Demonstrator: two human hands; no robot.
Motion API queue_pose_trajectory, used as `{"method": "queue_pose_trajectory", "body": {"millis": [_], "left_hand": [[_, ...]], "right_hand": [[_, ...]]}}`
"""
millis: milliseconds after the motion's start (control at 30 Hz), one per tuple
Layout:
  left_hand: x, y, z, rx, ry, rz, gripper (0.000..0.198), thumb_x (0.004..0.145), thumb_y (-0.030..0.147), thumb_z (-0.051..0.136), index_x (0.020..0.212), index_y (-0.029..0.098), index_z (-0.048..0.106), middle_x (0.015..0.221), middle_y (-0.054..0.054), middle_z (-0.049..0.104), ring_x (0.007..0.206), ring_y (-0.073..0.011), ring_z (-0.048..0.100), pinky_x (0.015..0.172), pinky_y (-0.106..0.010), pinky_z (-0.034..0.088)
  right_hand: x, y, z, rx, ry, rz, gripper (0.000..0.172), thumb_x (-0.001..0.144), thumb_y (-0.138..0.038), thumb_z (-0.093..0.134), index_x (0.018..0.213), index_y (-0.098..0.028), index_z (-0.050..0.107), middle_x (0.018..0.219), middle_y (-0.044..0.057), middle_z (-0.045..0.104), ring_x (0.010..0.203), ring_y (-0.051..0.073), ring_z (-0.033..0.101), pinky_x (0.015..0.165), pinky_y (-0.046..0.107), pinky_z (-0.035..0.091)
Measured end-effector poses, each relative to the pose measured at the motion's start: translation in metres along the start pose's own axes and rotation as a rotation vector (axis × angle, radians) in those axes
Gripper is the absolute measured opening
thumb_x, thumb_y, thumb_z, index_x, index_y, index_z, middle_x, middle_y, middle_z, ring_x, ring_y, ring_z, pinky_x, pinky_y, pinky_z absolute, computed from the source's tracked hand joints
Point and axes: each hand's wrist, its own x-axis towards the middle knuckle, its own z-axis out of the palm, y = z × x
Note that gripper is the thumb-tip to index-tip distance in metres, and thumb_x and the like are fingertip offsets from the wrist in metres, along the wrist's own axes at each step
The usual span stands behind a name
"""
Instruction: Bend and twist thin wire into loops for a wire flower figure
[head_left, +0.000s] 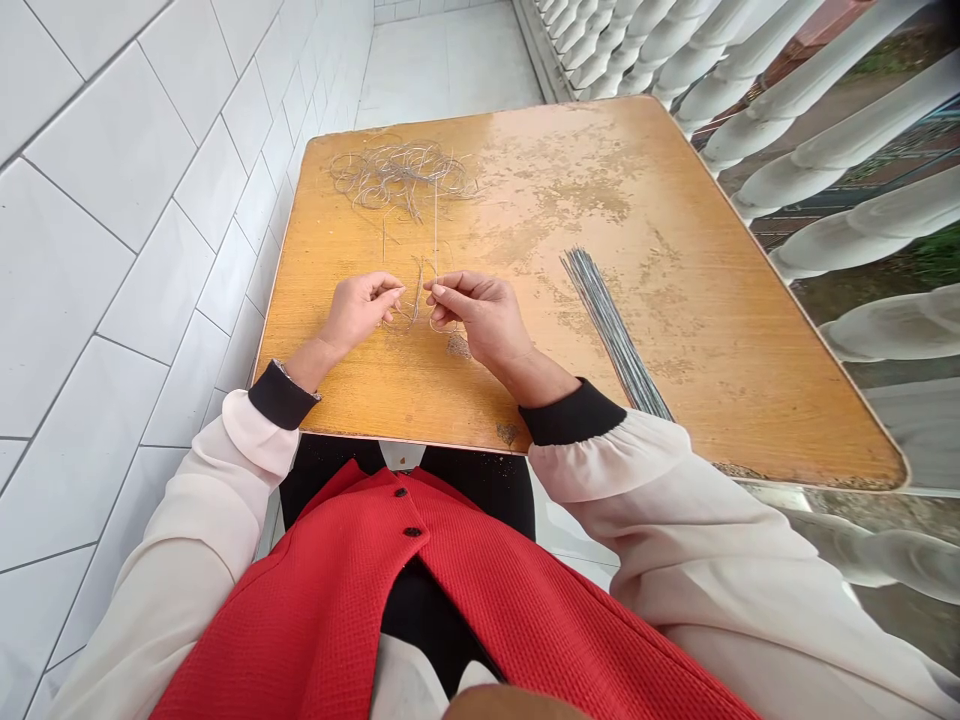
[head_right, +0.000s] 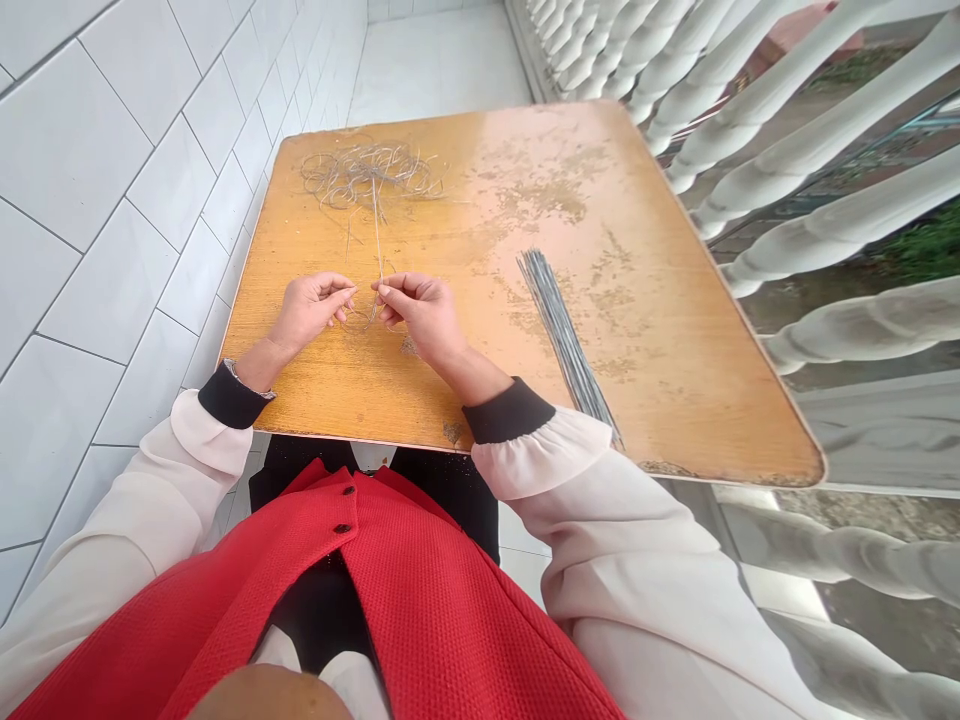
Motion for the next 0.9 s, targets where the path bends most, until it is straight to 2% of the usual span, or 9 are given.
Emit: {"method": "queue_pose_trajectory", "body": {"millis": [67, 167, 267, 367, 533, 600, 733, 833, 900], "left_hand": [[0.0, 0.001, -0.001, 0.016, 0.033, -0.001, 0.002, 0.089, 0.017, 0.067, 0.089, 0.016, 0.069, 0.078, 0.001, 0.07, 0.052, -0.0023, 0.057, 0.052, -0.016, 0.044], [-0.002, 0.005, -0.003, -0.036, 0.039, -0.006, 0.015, 0.09, 0.024, 0.07, 0.103, 0.017, 0.068, 0.088, -0.001, 0.073, 0.056, -0.0033, 0.06, 0.051, -0.015, 0.044], [-0.006, 0.01, -0.002, -0.146, -0.087, -0.004, 0.023, 0.095, 0.036, 0.066, 0.103, 0.015, 0.068, 0.09, -0.004, 0.074, 0.067, -0.0068, 0.068, 0.055, -0.015, 0.048], [-0.009, 0.012, 0.0, -0.226, -0.197, 0.016, 0.023, 0.096, 0.037, 0.065, 0.102, 0.015, 0.068, 0.094, -0.005, 0.075, 0.078, -0.0095, 0.072, 0.059, -0.016, 0.053], [-0.01, 0.012, 0.002, -0.233, -0.193, 0.01, 0.02, 0.1, 0.031, 0.058, 0.094, 0.014, 0.067, 0.095, -0.004, 0.076, 0.08, -0.008, 0.072, 0.06, -0.014, 0.053], [-0.009, 0.013, 0.0, -0.239, -0.178, -0.023, 0.025, 0.102, 0.035, 0.055, 0.093, 0.014, 0.065, 0.091, -0.004, 0.076, 0.078, -0.0084, 0.073, 0.06, -0.014, 0.052], [-0.007, 0.013, -0.002, -0.242, -0.164, -0.075, 0.035, 0.101, 0.046, 0.053, 0.092, 0.014, 0.063, 0.083, -0.005, 0.076, 0.07, -0.0086, 0.073, 0.057, -0.015, 0.05], [-0.005, 0.011, -0.001, -0.255, -0.175, -0.084, 0.035, 0.101, 0.046, 0.055, 0.09, 0.014, 0.063, 0.077, -0.003, 0.074, 0.063, -0.0083, 0.071, 0.055, -0.016, 0.05], [-0.004, 0.01, 0.0, -0.269, -0.188, -0.081, 0.032, 0.101, 0.042, 0.056, 0.089, 0.014, 0.063, 0.072, -0.002, 0.072, 0.059, -0.0079, 0.07, 0.054, -0.017, 0.049]], "right_hand": [[-0.001, 0.001, 0.001, -0.046, 0.014, -0.063, 0.007, 0.08, -0.025, 0.077, 0.078, -0.019, 0.074, 0.07, 0.0, 0.067, 0.052, 0.009, 0.055, 0.053, 0.023, 0.049], [-0.003, 0.003, 0.001, -0.214, 0.104, -0.188, 0.007, 0.081, -0.028, 0.075, 0.079, -0.021, 0.075, 0.072, 0.001, 0.066, 0.055, 0.012, 0.056, 0.056, 0.027, 0.05], [-0.009, 0.002, 0.002, -0.431, 0.145, -0.326, 0.01, 0.085, -0.028, 0.071, 0.077, -0.023, 0.076, 0.076, 0.004, 0.066, 0.067, 0.017, 0.061, 0.067, 0.031, 0.053], [-0.014, 0.002, 0.005, -0.571, 0.08, -0.388, 0.013, 0.088, -0.029, 0.068, 0.079, -0.025, 0.077, 0.081, 0.007, 0.068, 0.08, 0.021, 0.064, 0.079, 0.034, 0.054], [-0.015, 0.006, 0.009, -0.635, 0.001, -0.427, 0.013, 0.089, -0.026, 0.066, 0.083, -0.024, 0.078, 0.083, 0.006, 0.068, 0.079, 0.02, 0.063, 0.082, 0.035, 0.052], [-0.014, 0.005, 0.007, -0.617, 0.039, -0.436, 0.014, 0.09, -0.027, 0.066, 0.083, -0.024, 0.077, 0.084, 0.006, 0.068, 0.077, 0.019, 0.062, 0.079, 0.034, 0.052], [-0.01, -0.002, -0.002, -0.522, 0.197, -0.436, 0.013, 0.092, -0.032, 0.067, 0.088, -0.024, 0.076, 0.086, 0.005, 0.067, 0.069, 0.016, 0.058, 0.07, 0.031, 0.05], [-0.005, 0.0, -0.006, -0.446, 0.143, -0.362, 0.018, 0.092, -0.037, 0.068, 0.084, -0.022, 0.074, 0.08, 0.004, 0.065, 0.061, 0.013, 0.054, 0.063, 0.029, 0.045], [-0.002, 0.005, -0.005, -0.418, 0.056, -0.268, 0.024, 0.093, -0.038, 0.066, 0.078, -0.02, 0.073, 0.071, 0.002, 0.062, 0.056, 0.013, 0.052, 0.058, 0.029, 0.042]]}}
